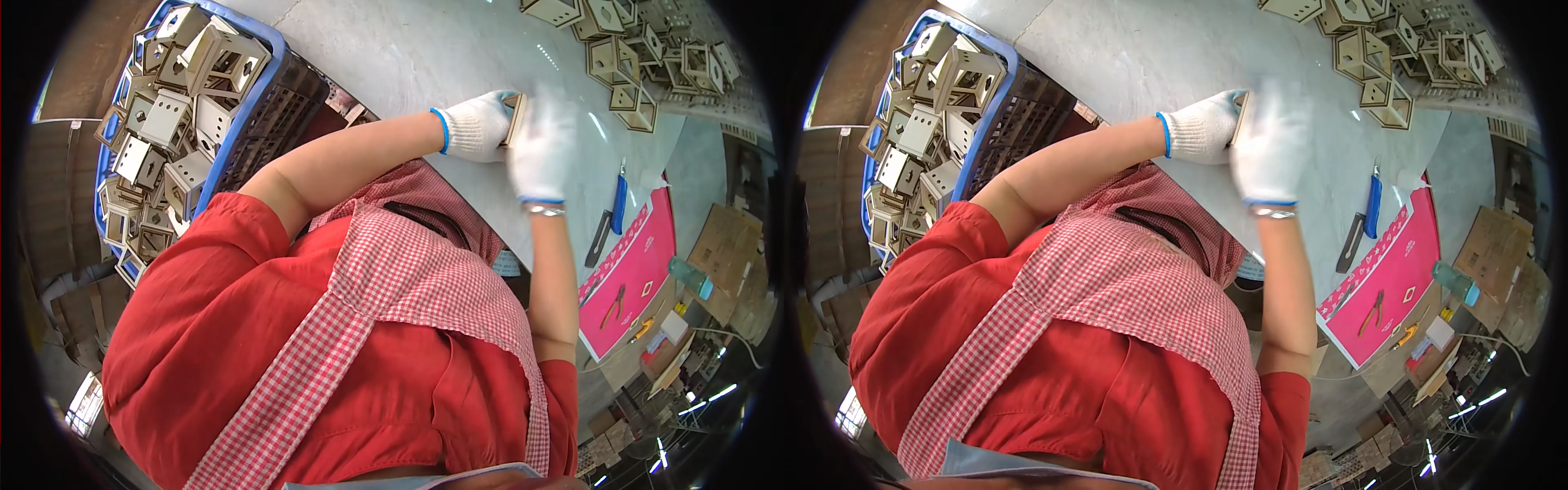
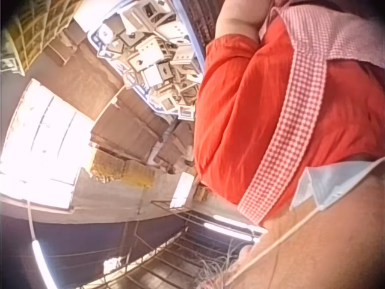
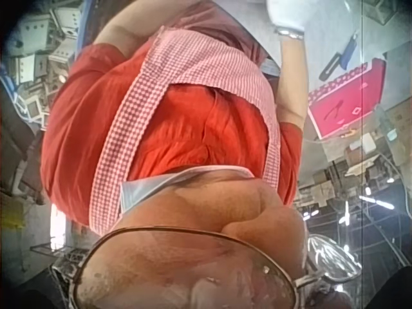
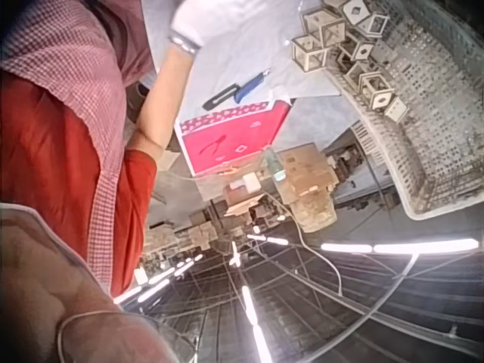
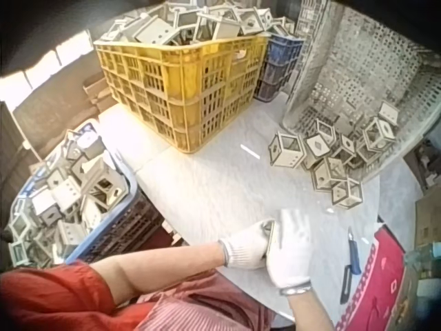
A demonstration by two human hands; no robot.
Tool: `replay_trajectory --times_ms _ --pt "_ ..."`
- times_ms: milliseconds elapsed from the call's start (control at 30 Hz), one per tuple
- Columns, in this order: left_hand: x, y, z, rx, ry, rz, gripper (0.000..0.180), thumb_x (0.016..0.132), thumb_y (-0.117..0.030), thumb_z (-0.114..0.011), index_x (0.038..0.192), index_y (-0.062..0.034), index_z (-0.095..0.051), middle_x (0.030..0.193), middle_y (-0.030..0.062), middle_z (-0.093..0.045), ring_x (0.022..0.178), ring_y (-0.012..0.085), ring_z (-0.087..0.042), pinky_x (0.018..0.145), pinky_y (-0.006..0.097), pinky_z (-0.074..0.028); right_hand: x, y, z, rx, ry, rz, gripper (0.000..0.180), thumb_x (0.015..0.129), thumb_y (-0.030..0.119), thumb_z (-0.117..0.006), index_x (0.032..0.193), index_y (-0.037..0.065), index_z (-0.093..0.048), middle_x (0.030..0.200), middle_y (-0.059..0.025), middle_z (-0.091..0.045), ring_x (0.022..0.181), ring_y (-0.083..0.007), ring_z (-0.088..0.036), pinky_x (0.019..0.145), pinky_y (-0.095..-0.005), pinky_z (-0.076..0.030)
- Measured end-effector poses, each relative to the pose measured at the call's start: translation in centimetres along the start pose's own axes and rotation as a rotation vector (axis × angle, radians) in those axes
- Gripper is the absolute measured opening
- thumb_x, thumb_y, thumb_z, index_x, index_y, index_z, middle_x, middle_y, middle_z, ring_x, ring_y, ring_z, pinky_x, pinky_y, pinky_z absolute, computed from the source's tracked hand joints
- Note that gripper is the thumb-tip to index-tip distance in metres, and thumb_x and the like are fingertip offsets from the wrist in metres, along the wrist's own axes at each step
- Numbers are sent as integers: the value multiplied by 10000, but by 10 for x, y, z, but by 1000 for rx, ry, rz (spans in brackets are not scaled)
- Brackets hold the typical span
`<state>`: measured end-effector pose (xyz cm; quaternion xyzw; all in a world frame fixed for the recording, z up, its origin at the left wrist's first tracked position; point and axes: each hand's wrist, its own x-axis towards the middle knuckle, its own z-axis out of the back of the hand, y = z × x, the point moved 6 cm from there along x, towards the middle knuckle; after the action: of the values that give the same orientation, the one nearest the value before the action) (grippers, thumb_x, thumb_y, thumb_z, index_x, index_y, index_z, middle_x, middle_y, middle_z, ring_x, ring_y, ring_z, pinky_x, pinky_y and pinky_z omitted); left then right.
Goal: Sanding the edges and surfaces of small wooden boxes using a piece of sandpaper.
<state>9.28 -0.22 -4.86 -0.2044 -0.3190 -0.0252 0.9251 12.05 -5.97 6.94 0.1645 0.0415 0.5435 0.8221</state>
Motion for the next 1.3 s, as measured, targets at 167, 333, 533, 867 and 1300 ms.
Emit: replay_trajectory --times_ms 167,333,533,867,1300 --pt "15 -4 22 -11 57 33 204 887 -276 -628 987 -102 -669 1000 102 -724 988 291 -651 1148 511 -384 -10 3 -9 -16 -235 294 376 1028 219 -578 1381 94 -607 1117 -140 -710 894 -311 -696 782 -426 -555" --pt "14 0 15 -11 217 64 216 894 -295 -632 1018 -123 -673 1046 86 -728 1019 285 -654 1140 497 -394 -23 2 4 -84 -354 419 351 985 259 -617 1292 88 -623 1063 -119 -671 822 -331 -658 704 -477 -533" --pt "17 -6 18 -40 154 54 215 919 -334 -634 1039 -161 -676 1047 74 -737 991 285 -666 1131 484 -401 37 -20 2 -157 -131 224 282 973 295 -621 1134 67 -662 888 -141 -707 700 -354 -660 670 -471 -531" --pt "9 3 5 -56 97 83 237 969 -382 -610 1060 -181 -695 1005 75 -748 948 295 -678 1135 482 -388 126 -54 -39 91 672 -142 292 874 263 -589 964 3 -686 656 -93 -638 534 -234 -613 576 -384 -525" --pt "27 2 36 -458 46 356 387 962 -456 -631 957 -81 -727 921 138 -747 903 310 -677 1057 475 -437 138 -82 -40 -177 463 1 243 910 226 -585 989 25 -698 888 -137 -728 737 -316 -667 698 -419 -547"
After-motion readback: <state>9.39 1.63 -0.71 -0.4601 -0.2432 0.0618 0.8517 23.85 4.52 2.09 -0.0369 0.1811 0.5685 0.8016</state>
